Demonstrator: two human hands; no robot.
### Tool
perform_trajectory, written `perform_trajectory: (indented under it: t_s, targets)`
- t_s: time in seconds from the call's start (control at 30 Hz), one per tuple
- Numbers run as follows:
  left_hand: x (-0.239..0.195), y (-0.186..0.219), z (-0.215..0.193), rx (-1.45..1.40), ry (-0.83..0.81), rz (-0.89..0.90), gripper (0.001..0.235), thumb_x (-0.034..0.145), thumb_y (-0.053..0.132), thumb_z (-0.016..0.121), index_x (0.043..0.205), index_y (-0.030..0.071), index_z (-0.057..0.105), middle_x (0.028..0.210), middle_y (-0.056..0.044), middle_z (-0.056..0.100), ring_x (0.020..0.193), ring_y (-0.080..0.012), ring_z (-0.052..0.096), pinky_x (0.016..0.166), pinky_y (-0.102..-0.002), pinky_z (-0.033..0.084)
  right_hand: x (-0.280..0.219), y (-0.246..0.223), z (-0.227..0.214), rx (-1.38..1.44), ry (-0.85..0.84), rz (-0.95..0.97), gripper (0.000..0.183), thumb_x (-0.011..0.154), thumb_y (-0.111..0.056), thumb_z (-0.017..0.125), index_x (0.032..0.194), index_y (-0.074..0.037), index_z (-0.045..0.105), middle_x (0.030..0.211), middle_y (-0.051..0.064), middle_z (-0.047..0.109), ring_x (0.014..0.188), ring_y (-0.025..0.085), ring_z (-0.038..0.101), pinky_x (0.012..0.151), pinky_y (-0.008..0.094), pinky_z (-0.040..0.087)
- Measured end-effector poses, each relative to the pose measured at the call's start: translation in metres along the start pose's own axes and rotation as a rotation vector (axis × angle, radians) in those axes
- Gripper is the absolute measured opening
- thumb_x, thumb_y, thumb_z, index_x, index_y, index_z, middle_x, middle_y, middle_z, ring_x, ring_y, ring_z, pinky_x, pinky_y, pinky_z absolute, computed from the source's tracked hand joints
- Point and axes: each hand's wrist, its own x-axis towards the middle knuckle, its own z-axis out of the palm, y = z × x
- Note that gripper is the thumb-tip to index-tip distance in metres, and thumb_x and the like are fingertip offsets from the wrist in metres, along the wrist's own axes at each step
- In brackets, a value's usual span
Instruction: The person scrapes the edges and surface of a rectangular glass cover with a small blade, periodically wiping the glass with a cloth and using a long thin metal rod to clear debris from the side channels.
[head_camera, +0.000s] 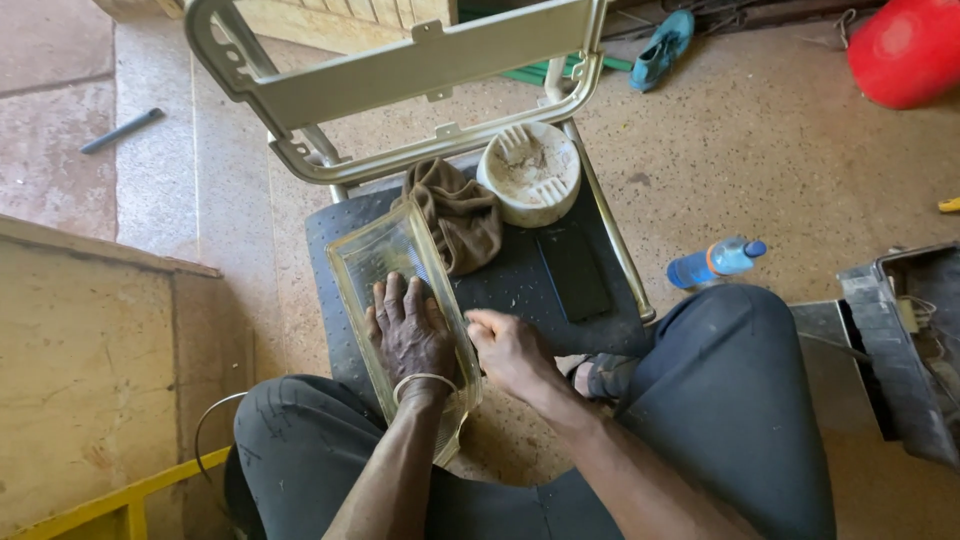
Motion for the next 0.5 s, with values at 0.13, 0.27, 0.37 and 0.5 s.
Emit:
perform_trajectory:
  t_s: [0.13,0.27,0.37,0.5]
  targets:
    - [0.008,0.002,-0.002,0.013,0.013,0.012,0.041,0.103,0.037,0.059,0.142,0.026,0.066,0.161,-0.004,0.055,0.156,-0.0278,0.044,0.129,-0.048,0.027,0.04,-0.015,0.01,-0.019,0.062,-0.093,0.043,0.099,-0.045,0.052,0.133,-0.035,0.077,0.096,0.003,0.081,0.107,0.026,0.078,0.095,0.044,0.062]
    - [0.006,0.002,-0.006,-0.025,-0.02,0.01,0.042,0.103,0.037,0.056,0.143,0.025,0.065,0.162,-0.006,0.054,0.156,-0.0291,0.042,0.129,-0.049,0.026,-0.015,-0.041,-0.007,0.127,0.038,-0.099,0.049,0.104,-0.028,0.049,0.143,-0.008,0.072,0.128,0.03,0.074,0.127,0.049,0.067,0.111,0.057,0.053]
    - [0.007,0.012,-0.017,-0.027,0.001,0.022,0.041,0.103,0.037,0.056,0.14,0.023,0.068,0.159,-0.007,0.058,0.154,-0.0292,0.046,0.129,-0.048,0.028,-0.017,-0.026,-0.007,0.051,-0.017,-0.079,0.049,0.105,-0.034,0.048,0.144,-0.016,0.071,0.137,0.021,0.073,0.131,0.042,0.066,0.113,0.056,0.051]
    - [0.008,-0.001,-0.001,-0.016,0.011,0.025,0.042,0.104,0.036,0.057,0.143,0.024,0.065,0.162,-0.006,0.054,0.156,-0.0284,0.043,0.129,-0.047,0.026,-0.003,-0.02,-0.007,0.033,-0.009,-0.05,0.045,0.101,-0.044,0.055,0.138,-0.027,0.075,0.128,0.009,0.079,0.125,0.035,0.071,0.106,0.049,0.057]
